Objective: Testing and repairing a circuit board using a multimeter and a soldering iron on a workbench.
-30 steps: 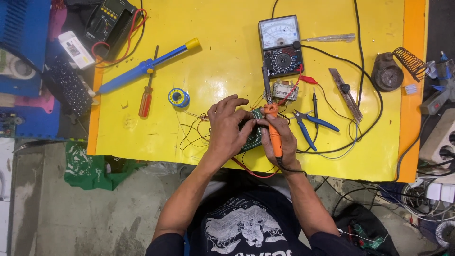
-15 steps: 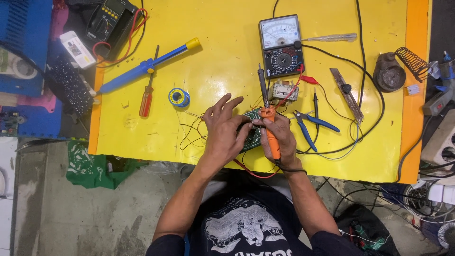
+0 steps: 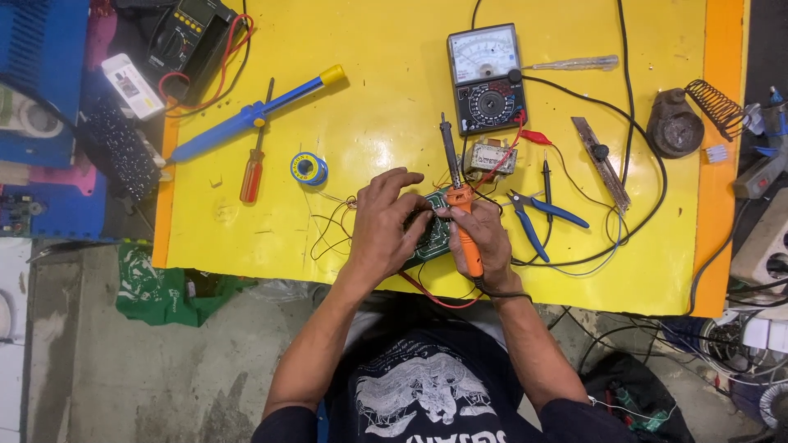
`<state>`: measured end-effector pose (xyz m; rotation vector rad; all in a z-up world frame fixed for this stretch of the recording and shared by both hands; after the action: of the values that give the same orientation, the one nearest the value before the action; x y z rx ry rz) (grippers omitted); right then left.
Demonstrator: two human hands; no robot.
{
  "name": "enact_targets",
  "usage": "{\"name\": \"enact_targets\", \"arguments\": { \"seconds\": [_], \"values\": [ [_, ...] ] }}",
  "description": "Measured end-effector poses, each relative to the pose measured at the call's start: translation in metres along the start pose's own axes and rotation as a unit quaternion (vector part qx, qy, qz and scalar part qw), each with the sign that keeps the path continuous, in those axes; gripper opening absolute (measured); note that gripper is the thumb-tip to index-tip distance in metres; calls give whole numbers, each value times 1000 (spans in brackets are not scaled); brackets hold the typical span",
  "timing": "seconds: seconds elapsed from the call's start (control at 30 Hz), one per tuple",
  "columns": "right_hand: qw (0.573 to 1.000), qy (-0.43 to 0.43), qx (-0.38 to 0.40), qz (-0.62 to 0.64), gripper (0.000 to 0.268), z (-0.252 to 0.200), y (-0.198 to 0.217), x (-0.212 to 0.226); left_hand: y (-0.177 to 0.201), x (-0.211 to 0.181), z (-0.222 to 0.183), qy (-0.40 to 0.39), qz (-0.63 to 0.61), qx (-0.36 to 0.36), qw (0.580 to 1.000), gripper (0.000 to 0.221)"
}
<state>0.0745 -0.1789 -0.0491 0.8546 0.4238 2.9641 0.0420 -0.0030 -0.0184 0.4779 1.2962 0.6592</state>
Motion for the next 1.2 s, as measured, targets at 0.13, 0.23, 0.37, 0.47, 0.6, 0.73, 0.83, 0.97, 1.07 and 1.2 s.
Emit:
{"name": "enact_targets", "arguments": {
  "seconds": [0.13,0.23,0.37,0.47,0.6,0.73,0.83,0.97,1.07,1.2],
  "values": [
    [1000,5,-1,-12,37,4,1,4,0,5,2,45,-65,0,997,5],
    [1000,9,-7,-14,38,-1,0,1,-2,11,2,81,-75,4,994,9],
    [1000,18,-1,-19,38,-2,-1,-1,-6,14,2,120,-103,16,987,11],
    [1000,24,-1,-15,38,-7,-2,-4,-1,7,4,119,-114,21,986,9],
    [999,46,16,-21,40,-15,-3,-10,3,2,7,118,-127,23,985,9],
    [999,38,20,-9,40,-17,-4,-12,2,3,7,126,-128,20,984,9],
    [999,36,14,-6,37,-18,-6,-13,3,1,8,143,-126,23,981,10],
    [999,49,-2,0,35,-17,-7,-13,3,-2,9,146,-118,11,982,10],
    [999,47,-6,7,35,-20,-7,-15,0,-2,8,148,-103,7,984,10],
    [998,56,-2,-9,37,-11,-4,-8,-1,-5,9,156,-79,-6,985,11]
  ]
}}
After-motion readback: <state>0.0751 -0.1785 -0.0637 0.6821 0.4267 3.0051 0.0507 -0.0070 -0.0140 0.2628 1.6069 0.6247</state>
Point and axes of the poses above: each hand's wrist, its own z-axis towards the middle knuckle, its own y-axis out of the back of the hand, x = y × z, the point moved 3 cm from there along z, towards the middle knuckle, and after that the axes turned 3 degrees about -z, right-handed, at the moved point
